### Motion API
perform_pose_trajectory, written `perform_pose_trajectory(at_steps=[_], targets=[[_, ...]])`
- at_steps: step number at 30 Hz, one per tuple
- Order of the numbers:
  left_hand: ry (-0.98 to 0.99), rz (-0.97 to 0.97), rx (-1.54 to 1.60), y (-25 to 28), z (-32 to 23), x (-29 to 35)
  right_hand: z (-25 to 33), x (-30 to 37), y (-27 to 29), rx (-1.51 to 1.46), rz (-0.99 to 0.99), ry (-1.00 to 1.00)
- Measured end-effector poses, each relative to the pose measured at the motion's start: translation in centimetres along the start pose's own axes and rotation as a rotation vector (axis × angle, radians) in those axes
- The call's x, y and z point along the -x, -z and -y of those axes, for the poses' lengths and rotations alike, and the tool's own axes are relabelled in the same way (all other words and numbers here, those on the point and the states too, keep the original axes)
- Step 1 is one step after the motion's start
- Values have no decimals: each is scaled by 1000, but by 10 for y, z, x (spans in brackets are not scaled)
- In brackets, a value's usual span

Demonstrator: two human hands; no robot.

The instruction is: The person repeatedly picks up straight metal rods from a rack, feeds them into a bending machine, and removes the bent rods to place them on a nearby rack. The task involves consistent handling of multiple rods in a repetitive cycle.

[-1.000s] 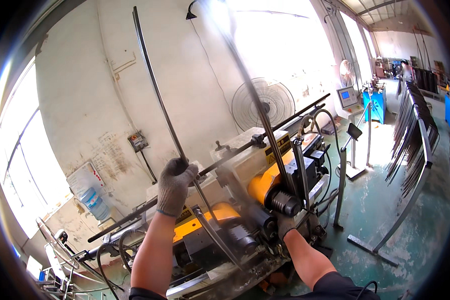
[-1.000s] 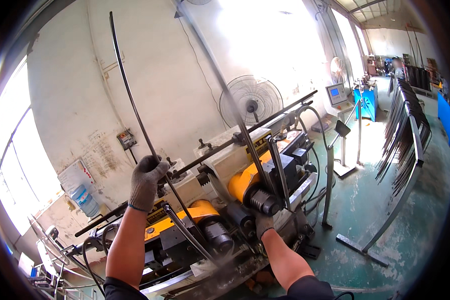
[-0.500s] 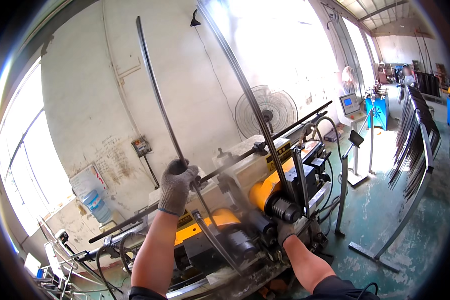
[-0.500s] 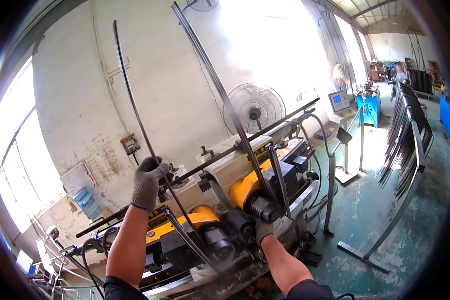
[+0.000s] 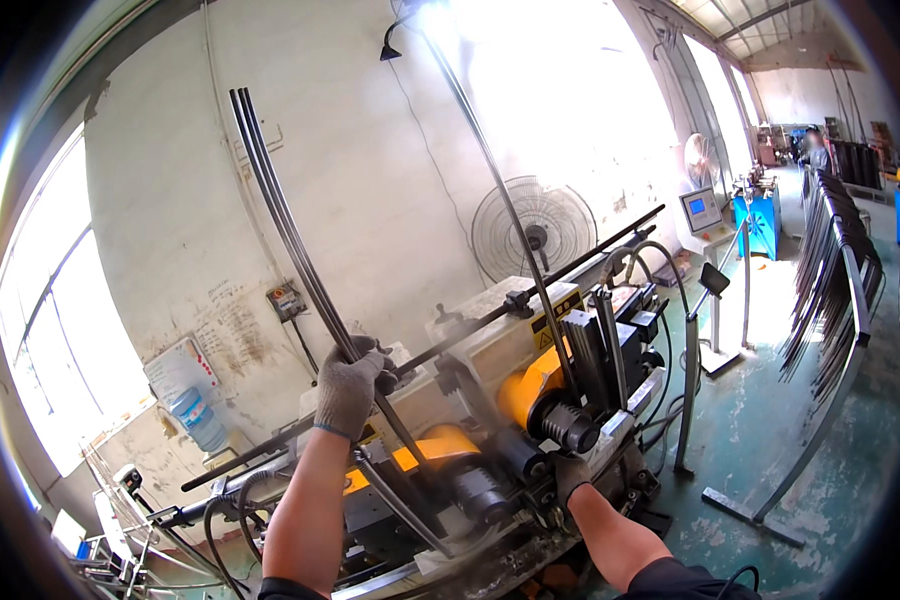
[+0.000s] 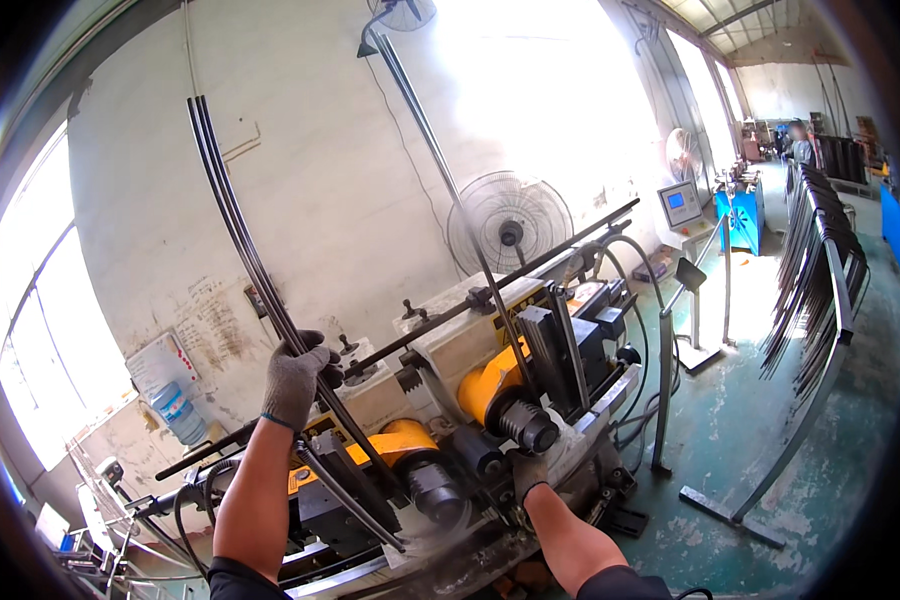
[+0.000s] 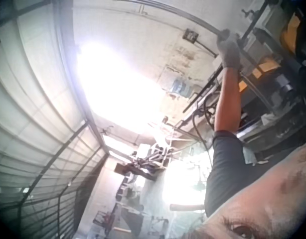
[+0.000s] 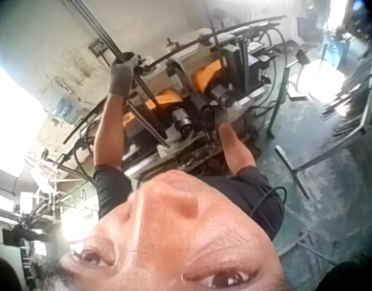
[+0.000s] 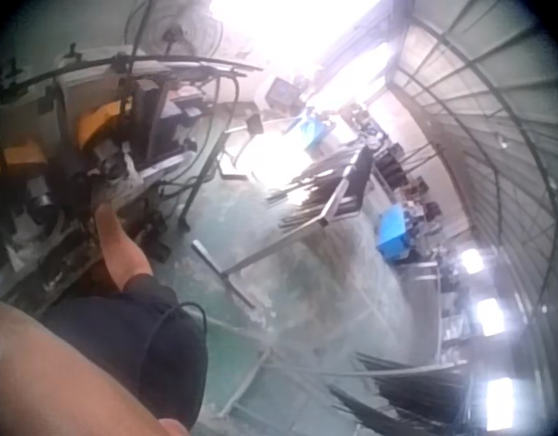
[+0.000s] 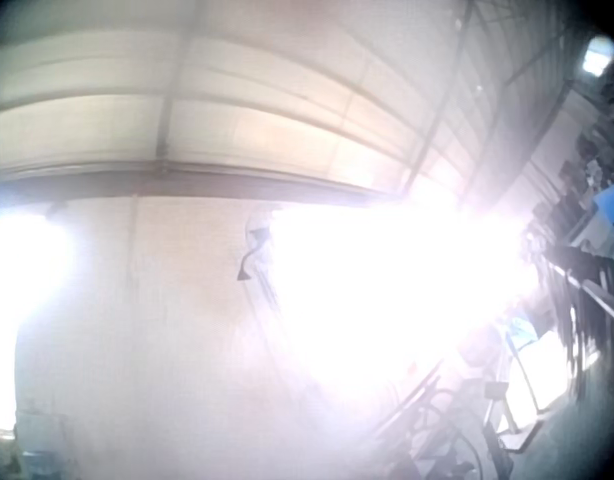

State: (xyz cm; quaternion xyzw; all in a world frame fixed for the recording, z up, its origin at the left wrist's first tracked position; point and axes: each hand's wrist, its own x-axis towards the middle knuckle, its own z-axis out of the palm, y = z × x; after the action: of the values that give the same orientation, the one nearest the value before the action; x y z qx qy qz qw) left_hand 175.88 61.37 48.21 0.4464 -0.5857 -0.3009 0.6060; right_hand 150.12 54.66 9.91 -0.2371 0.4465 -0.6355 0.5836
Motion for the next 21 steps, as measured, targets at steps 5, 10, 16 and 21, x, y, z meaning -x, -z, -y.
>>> perform_pose_trajectory(at_steps=[5,10,16,21], targets=[[-6,-21,-147,0,-9,7,-12,-14,6,-63,49,-35],[-24,4,-230,5,-4,6,-30,-32,13,-73,85,-20],[-17,19,-390,5,-7,15,-42,-39,15,-61,39,29],[5,2,-457,4,5,3,-68,-78,30,209,-27,75]])
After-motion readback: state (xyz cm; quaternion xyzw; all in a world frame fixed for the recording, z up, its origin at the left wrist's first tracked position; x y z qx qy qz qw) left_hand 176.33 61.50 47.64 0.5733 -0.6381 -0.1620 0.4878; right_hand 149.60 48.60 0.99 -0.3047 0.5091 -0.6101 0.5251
